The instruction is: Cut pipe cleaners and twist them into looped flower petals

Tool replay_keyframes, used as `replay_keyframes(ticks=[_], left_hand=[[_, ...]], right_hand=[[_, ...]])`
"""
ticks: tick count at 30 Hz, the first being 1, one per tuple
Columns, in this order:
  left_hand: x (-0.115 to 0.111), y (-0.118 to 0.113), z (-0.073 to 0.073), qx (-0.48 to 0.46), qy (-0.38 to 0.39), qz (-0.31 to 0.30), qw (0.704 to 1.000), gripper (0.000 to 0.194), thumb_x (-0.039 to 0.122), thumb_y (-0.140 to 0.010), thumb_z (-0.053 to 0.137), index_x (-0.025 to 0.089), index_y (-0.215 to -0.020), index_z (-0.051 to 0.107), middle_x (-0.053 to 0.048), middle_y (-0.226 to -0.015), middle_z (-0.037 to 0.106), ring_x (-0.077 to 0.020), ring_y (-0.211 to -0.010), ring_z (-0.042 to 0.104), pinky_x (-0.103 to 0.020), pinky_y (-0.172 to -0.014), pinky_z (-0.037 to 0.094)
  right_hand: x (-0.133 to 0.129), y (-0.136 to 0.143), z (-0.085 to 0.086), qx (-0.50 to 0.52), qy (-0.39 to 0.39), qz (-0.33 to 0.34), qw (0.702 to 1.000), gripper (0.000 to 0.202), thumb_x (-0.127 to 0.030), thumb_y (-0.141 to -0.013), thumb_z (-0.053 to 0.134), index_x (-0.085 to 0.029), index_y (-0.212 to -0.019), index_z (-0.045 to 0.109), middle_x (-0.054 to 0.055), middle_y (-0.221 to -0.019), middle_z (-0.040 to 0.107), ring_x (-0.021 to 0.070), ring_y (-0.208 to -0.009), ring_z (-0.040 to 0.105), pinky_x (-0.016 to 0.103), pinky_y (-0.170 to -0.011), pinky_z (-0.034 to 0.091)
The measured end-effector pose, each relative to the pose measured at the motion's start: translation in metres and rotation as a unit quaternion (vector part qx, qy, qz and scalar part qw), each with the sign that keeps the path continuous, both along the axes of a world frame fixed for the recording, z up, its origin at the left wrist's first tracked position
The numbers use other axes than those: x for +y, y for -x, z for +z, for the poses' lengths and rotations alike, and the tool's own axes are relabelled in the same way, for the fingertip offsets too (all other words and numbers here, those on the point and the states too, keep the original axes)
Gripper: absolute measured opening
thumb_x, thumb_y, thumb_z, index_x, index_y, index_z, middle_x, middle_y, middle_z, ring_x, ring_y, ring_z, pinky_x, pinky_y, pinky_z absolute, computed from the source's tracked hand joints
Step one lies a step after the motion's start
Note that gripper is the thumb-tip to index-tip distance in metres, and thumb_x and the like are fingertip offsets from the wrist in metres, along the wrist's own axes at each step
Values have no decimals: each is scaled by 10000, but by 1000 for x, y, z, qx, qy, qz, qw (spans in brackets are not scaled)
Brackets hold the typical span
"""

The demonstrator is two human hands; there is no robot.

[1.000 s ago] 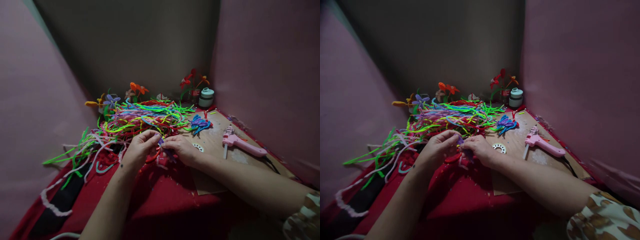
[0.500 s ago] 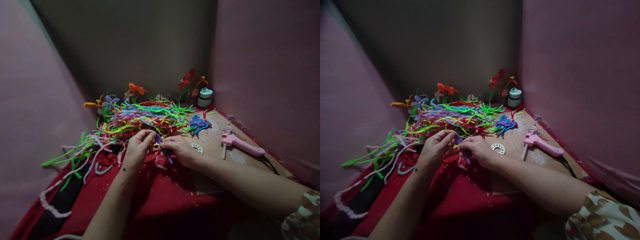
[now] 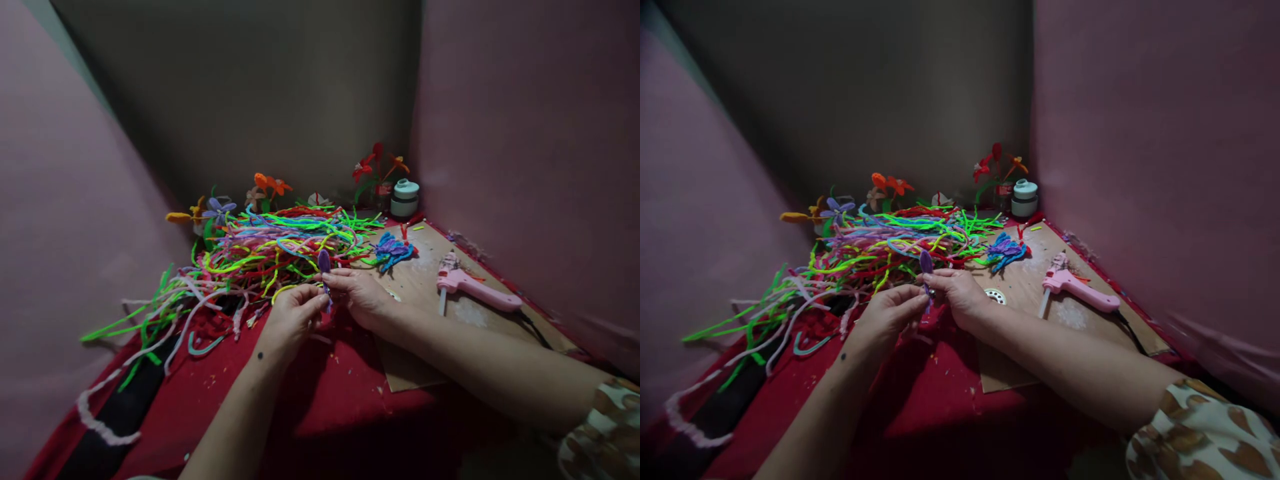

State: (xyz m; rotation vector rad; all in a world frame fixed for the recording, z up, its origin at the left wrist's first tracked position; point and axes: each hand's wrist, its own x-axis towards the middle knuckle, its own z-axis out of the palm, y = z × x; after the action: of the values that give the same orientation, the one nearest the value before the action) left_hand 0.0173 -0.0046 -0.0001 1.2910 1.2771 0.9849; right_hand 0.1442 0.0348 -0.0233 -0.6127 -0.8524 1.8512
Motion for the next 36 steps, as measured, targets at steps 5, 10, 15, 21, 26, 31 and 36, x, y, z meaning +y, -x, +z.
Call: replay_keyframes(ticks=[5, 10, 15, 21, 26, 31, 36], left_hand=[[3, 1, 8, 14, -9, 32, 999, 268, 382, -662, 632, 144, -585, 536, 64, -407, 409, -37, -342, 311, -181, -368, 213], [13, -13, 36, 105, -70, 40, 991, 203, 343, -655, 583, 161, -581, 533, 67, -412, 381, -48, -355, 298, -188, -377, 214], [50, -57, 51, 366, -155, -92, 913, 217, 253, -681, 469, 181, -476, 464, 36, -418, 381, -84, -389, 344, -222, -396, 237], [104, -101, 48, 485, -178, -103, 850, 181, 175, -619, 497, 162, -442, 526, 11, -389, 383, -114, -441, 395, -245, -460, 268], [127, -123, 47, 557, -178, -119, 802, 180, 200, -644, 499, 122, -607, 657, -64, -556, 590, -152, -558, 522, -244, -521, 347], [140, -131, 36, 599, -187, -120, 769, 259, 211, -673, 491, 100, -791, 692, -161, -803, 680, -221, -702, 607, -278, -592, 404], [133, -118, 36, 606, -218, -84, 761, 308, 284, -750, 444, 128, -817, 701, -168, -846, 687, -236, -805, 618, -287, -675, 423]], right_hand=[[1, 1, 0, 16, 35, -19, 999, 163, -217, -662, 634, -127, -796, 654, -32, -540, 551, 74, -430, 435, 228, -441, 336], [0, 6, -9, -62, 35, 7, 997, 110, -212, -687, 508, -165, -589, 522, -57, -428, 423, 71, -341, 341, 222, -355, 280], [-8, 16, -17, -141, -36, 62, 987, 182, -227, -648, 562, -184, -492, 480, -39, -355, 426, 82, -272, 323, 238, -301, 200], [-14, 19, -19, -263, -105, 136, 949, 272, -177, -692, 528, -179, -442, 421, -39, -339, 375, 65, -298, 306, 221, -314, 212], [-11, 23, -22, -286, -68, 108, 950, 195, -89, -645, 529, -175, -490, 448, -46, -368, 385, 64, -310, 315, 207, -305, 245], [-8, 24, -19, -239, -16, 112, 964, 154, -178, -692, 549, -180, -548, 495, -45, -354, 381, 88, -298, 334, 217, -295, 268], [-10, 22, -19, -247, -41, 117, 961, 102, -180, -670, 596, -176, -591, 531, -58, -361, 364, 83, -335, 331, 212, -316, 246]])
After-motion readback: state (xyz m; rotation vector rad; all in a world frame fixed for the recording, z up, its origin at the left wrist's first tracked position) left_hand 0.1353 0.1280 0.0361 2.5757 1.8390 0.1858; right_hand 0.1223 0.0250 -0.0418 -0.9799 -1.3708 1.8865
